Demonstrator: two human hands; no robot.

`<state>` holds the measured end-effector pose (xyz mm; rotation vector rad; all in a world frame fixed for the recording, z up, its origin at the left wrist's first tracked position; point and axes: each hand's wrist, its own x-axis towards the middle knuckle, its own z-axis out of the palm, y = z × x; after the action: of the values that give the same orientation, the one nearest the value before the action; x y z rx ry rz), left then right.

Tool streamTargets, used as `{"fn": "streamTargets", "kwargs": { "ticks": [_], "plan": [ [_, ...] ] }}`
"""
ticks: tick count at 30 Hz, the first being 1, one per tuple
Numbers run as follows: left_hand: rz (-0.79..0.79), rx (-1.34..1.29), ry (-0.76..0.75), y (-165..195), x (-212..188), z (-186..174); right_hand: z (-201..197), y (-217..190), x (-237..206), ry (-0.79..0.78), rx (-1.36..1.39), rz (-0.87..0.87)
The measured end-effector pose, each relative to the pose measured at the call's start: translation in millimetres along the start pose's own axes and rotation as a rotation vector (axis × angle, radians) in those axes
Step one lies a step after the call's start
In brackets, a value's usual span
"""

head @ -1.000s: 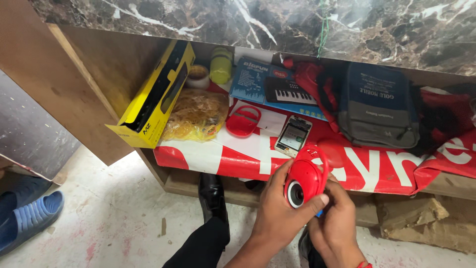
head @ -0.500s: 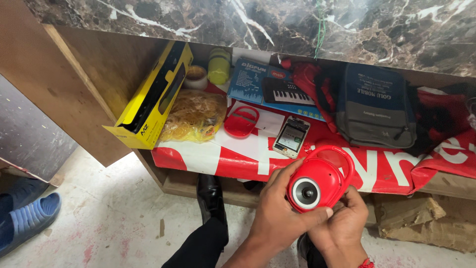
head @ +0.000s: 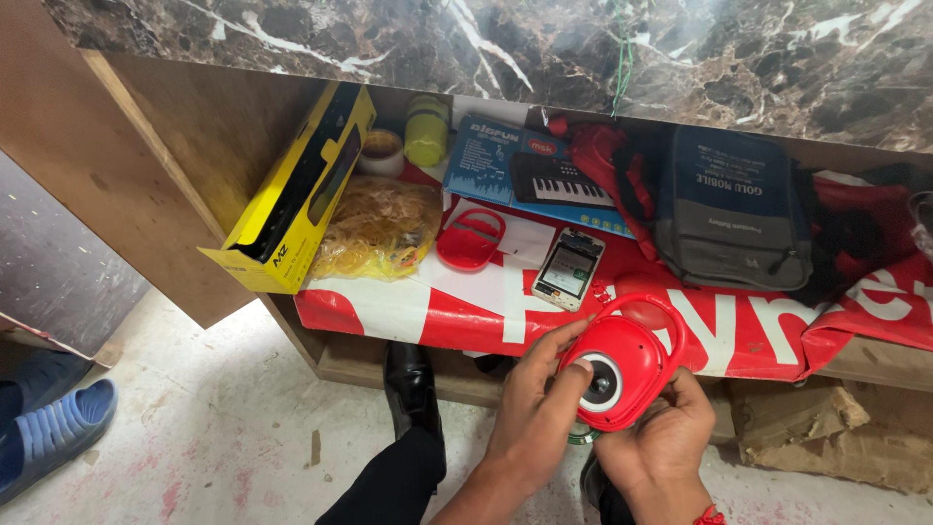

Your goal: The person sits on the floor and repairs a small red electronic device, opening its casing to reach the circuit board and battery, then using a screwdriver to unscrew and re-tighten screws while repositioning the internal components and closing the housing.

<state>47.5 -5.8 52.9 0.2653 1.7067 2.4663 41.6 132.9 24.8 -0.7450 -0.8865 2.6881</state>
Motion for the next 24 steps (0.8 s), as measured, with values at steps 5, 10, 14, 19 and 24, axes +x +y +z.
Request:
{"fn": "streamTargets", "kwargs": {
  "ticks": [5, 10, 14, 19, 24],
  "plan": [
    [0.016, 0.022, -0.021, -9.0, 0.7, 1.2, -14.0, 6.6, 14.1, 0.012, -0.019, -0.052],
    [0.009, 0.099, -0.058, -15.1, -0.8, 4.4, -16.4, 7.7, 16.9, -0.188, -0.093, -0.092],
    [0.030, 0.182, -0.026, -14.6, -0.2, 4.3, -5.8, 7.9, 6.8, -0.253, -0.242, -0.159],
    [-0.223, -0.002, 0.008, -9.4, 2.8, 5.1, 1.9, 9.8, 0.2, -0.305, -0.361, -0.231],
    [-0.468, -0.155, 0.087, -9.8, 4.5, 2.5, 8.7, 14.1, -3.5, -0.284, -0.474, -0.285]
  ]
}}
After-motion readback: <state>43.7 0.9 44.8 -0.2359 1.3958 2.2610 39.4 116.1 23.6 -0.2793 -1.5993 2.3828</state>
